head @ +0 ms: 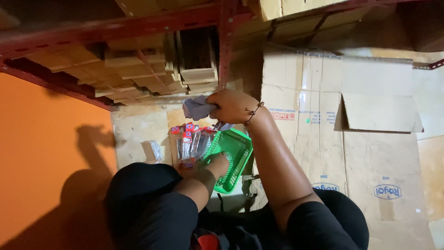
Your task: The person sits on the floor and wipes small packaged hardware items with a cloth, one at a time, then places them into a green basket. The person repeats this process for multiple items, handling each package individually and arranging them in the basket.
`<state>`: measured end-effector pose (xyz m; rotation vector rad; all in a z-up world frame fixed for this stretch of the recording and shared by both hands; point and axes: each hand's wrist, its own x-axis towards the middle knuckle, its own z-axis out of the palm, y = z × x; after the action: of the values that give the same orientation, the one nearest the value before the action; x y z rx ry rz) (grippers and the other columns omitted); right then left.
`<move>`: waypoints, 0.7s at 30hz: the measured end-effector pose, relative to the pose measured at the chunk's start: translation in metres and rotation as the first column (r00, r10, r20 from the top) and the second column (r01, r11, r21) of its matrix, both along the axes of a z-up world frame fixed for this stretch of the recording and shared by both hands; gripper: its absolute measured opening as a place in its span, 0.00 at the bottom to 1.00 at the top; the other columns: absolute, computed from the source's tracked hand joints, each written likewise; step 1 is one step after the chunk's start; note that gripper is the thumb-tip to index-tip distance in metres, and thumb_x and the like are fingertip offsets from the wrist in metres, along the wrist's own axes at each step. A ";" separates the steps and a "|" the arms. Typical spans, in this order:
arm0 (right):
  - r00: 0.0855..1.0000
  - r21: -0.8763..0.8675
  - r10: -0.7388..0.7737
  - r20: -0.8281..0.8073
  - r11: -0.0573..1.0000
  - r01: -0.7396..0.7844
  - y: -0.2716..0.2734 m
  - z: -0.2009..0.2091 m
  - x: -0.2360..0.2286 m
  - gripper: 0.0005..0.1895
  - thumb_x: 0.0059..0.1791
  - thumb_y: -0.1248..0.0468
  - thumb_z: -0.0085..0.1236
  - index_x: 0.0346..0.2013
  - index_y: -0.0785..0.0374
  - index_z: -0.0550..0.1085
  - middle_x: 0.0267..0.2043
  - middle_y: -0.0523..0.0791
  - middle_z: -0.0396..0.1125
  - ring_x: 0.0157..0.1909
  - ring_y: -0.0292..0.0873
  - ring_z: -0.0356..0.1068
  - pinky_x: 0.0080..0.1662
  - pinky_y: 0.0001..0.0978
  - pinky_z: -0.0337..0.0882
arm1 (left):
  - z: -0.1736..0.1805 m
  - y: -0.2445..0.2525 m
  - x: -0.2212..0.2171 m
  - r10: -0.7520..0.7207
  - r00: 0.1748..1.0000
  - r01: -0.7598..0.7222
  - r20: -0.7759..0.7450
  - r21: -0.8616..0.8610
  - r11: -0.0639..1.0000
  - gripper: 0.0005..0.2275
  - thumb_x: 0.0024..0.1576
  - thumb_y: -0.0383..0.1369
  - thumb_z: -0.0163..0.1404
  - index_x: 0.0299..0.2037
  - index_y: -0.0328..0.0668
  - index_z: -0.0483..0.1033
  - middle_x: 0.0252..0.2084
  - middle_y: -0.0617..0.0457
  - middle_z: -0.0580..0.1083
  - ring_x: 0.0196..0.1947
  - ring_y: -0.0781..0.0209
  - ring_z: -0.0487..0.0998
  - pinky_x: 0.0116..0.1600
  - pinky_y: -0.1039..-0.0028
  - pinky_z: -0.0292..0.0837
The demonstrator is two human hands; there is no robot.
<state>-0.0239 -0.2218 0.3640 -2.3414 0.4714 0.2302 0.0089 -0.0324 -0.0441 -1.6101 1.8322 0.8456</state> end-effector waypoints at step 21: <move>0.998 -0.067 -0.058 -0.029 0.996 0.056 0.000 0.011 -0.005 0.16 0.47 0.54 0.54 0.46 0.57 0.74 0.45 0.55 0.75 0.53 0.63 0.73 0.54 0.58 0.72 | 0.093 -0.034 0.000 0.305 0.864 -0.387 -0.400 -0.142 0.911 0.08 0.51 0.20 0.48 0.38 0.30 0.78 0.42 0.35 0.76 0.48 0.31 0.81 0.50 0.47 0.80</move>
<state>-0.0288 -0.2219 0.3750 -2.3881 0.5677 0.2267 0.0087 -0.0663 0.0488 -2.0829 1.9685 1.2138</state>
